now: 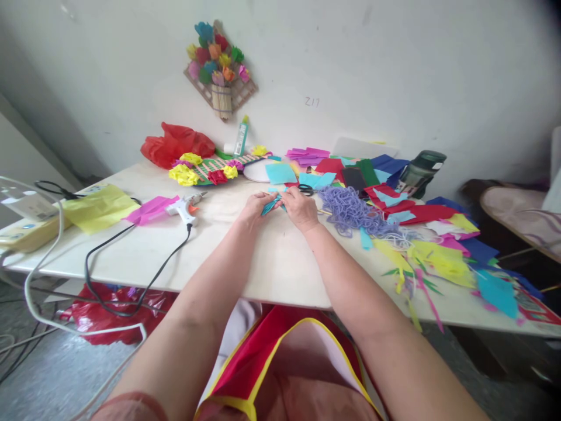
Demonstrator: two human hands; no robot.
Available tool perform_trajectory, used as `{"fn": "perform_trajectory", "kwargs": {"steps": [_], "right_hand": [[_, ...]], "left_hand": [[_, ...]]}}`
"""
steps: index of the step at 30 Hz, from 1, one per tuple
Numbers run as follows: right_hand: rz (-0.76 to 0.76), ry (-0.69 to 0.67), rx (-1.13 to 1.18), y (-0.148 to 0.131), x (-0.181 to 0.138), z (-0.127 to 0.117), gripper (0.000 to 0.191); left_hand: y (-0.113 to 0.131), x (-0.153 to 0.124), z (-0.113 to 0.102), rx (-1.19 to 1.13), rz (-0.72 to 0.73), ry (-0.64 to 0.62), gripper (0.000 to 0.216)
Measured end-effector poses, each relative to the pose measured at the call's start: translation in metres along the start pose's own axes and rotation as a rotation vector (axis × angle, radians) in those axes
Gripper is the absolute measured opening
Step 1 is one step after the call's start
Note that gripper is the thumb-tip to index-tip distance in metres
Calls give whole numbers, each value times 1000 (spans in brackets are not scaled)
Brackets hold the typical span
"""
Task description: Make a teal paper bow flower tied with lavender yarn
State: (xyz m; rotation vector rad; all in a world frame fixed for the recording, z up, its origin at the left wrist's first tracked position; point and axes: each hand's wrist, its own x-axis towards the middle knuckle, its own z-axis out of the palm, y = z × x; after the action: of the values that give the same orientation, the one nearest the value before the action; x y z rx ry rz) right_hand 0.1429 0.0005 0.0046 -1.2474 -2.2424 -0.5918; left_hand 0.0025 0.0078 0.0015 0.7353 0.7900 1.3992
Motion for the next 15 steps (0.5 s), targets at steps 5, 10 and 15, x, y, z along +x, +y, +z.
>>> {"fn": "perform_trajectory", "kwargs": {"steps": [5,10,15], "right_hand": [[24,14,14,2,0,0,34],[52,19,20,3,-2,0,36],[119,-34,55,5,-3,-5,39]], "left_hand": [[-1,0,0,1,36,-22,11],[-2,4,-6,-35,77,-41,7],[-1,8,-10,-75,113,-24,4]]}}
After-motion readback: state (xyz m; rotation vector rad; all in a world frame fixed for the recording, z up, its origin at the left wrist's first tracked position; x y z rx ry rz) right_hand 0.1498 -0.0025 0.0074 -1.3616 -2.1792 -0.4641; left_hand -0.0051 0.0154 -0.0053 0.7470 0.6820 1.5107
